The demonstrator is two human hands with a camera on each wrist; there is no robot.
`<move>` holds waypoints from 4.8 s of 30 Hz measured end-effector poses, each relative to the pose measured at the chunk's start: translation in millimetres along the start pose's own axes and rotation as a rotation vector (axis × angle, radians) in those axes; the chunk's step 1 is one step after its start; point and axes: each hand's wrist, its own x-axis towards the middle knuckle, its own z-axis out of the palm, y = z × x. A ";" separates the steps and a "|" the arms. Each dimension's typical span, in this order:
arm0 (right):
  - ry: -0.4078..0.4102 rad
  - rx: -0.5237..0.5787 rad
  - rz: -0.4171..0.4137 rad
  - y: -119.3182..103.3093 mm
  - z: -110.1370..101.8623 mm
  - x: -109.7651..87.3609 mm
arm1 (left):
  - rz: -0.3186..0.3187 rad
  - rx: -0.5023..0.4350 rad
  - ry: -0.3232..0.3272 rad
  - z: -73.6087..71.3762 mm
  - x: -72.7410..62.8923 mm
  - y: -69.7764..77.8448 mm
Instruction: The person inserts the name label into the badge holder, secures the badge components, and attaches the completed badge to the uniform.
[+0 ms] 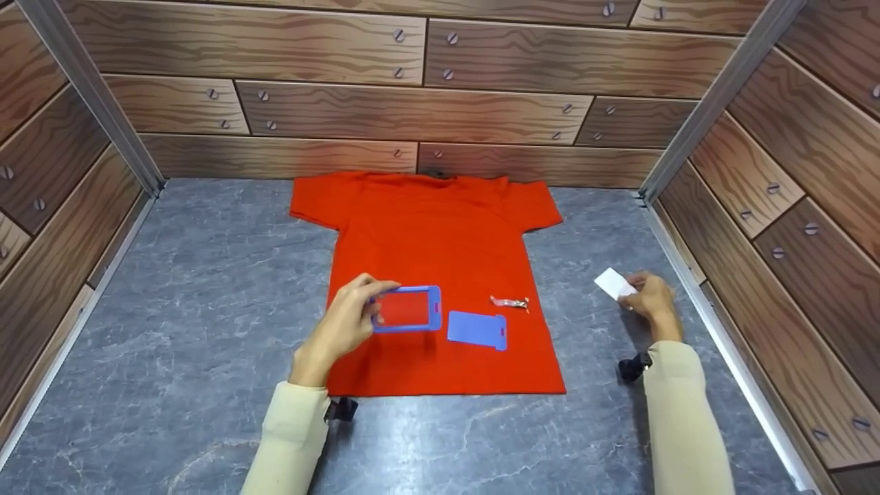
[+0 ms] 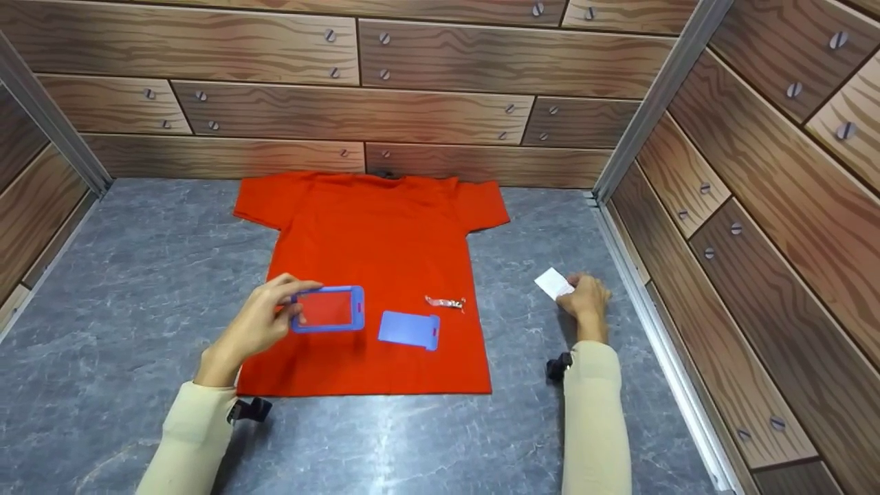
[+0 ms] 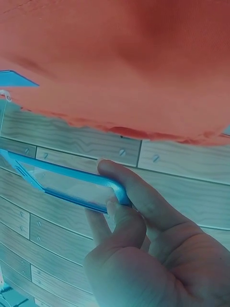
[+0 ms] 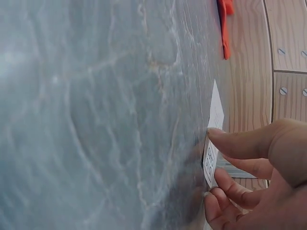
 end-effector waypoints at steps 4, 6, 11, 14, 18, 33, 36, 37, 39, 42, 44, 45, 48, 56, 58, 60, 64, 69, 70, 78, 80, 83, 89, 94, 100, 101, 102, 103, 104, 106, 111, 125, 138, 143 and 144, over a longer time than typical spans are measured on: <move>0.037 0.023 0.018 -0.6 2.6 -1.7 | -0.001 0.000 0.003 -0.8 0.2 1.8; 0.071 0.040 0.026 -0.7 5.0 -3.2 | -0.001 0.000 0.006 -1.2 0.3 2.0; 0.163 0.085 0.044 0.1 10.6 -7.3 | -0.005 -0.012 0.008 -2.4 1.2 2.4; 0.180 0.120 0.053 0.5 12.3 -8.4 | -0.008 -0.018 0.005 -2.9 1.7 2.6; 0.151 0.169 0.083 0.1 11.8 -9.5 | -0.006 -0.019 0.003 -2.8 1.3 2.8; -0.008 0.293 0.048 -9.9 7.6 -10.9 | 0.002 -0.009 0.000 -0.4 0.2 2.3; -0.054 0.374 0.060 -14.6 7.6 -11.0 | -0.003 -0.014 0.000 -0.5 0.5 2.3; -0.062 0.388 0.061 -16.2 7.6 -10.9 | -0.004 -0.015 0.000 -0.6 0.6 2.5; -0.068 0.404 0.054 -19.0 7.7 -10.9 | -0.004 -0.015 -0.001 -0.8 0.5 2.4; -0.070 0.429 0.045 -23.2 7.6 -11.0 | -0.007 -0.015 0.000 -1.0 0.4 2.5; -0.074 0.444 0.032 -26.0 7.1 -11.5 | -0.008 -0.012 0.001 -1.2 0.2 2.3; -0.075 0.450 0.024 -27.7 6.7 -12.1 | -0.009 -0.011 0.002 -1.4 0.0 2.4; -0.074 0.473 0.000 -32.1 5.3 -13.1 | -0.009 -0.006 0.002 -2.0 -0.2 2.3; -0.072 0.479 -0.068 -43.5 0.5 -16.9 | 0.006 -0.007 -0.004 -2.4 0.5 1.5; -0.077 0.459 -0.083 -46.1 -0.3 -17.5 | 0.003 -0.004 -0.005 -2.1 0.7 1.4; -0.086 0.443 -0.096 -48.4 -0.6 -17.9 | -0.001 -0.001 -0.006 -1.9 0.8 1.4; -0.105 0.430 -0.129 -53.1 -0.8 -19.2 | -0.004 0.001 -0.006 -1.2 1.0 1.4; -0.106 0.403 -0.161 -59.5 -1.4 -21.8 | 0.001 -0.012 -0.007 -0.6 1.0 1.7; -0.105 0.398 -0.162 -61.1 -1.5 -22.6 | 0.003 -0.014 -0.008 -0.5 1.0 1.6; -0.139 0.399 -0.191 -75.3 -2.3 -26.1 | 0.014 -0.014 -0.005 0.2 1.8 0.9; -0.151 0.395 -0.200 -78.1 -1.5 -26.6 | 0.015 -0.014 -0.007 0.3 1.7 1.0; -0.168 0.388 -0.217 -80.8 1.4 -27.0 | 0.011 -0.014 -0.012 0.8 1.5 1.1; -0.187 0.356 -0.252 -87.5 8.2 -29.4 | 0.004 -0.010 -0.017 1.9 0.3 0.8; -0.204 0.341 -0.281 -99.3 7.8 -36.0 | 0.005 -0.007 -0.013 2.0 0.8 -0.6; -0.228 0.302 -0.299 -115.4 9.2 -45.0 | 0.002 -0.005 -0.012 2.5 1.4 -1.7; -0.231 0.296 -0.301 -117.8 9.7 -46.6 | 0.002 -0.004 -0.011 2.5 1.5 -1.5; -0.229 0.291 -0.306 -115.7 13.1 -44.8 | 0.003 -0.004 -0.012 2.4 1.6 -1.4; -0.232 0.290 -0.310 -118.1 13.9 -46.3 | 0.002 -0.004 -0.014 2.3 1.6 -1.3; -0.234 0.290 -0.316 -120.3 14.6 -47.8 | 0.001 -0.004 -0.015 2.2 1.6 -1.1; -0.238 0.291 -0.328 -124.4 16.7 -50.6 | -0.003 -0.006 -0.020 2.1 1.5 -0.7; -0.251 0.301 -0.350 -132.0 24.4 -56.4 | -0.023 -0.013 -0.029 2.4 0.6 0.4; -0.311 0.401 -0.430 -153.6 29.8 -71.5 | -0.029 0.002 -0.038 4.8 0.5 1.9; -0.384 0.424 -0.486 -166.7 36.8 -75.7 | -0.027 -0.013 -0.043 5.9 1.0 2.8; -0.390 0.407 -0.494 -170.7 36.9 -78.7 | -0.018 -0.014 -0.044 6.3 1.5 2.1; -0.388 0.400 -0.499 -171.2 36.8 -79.3 | -0.017 -0.011 -0.045 6.3 1.5 1.7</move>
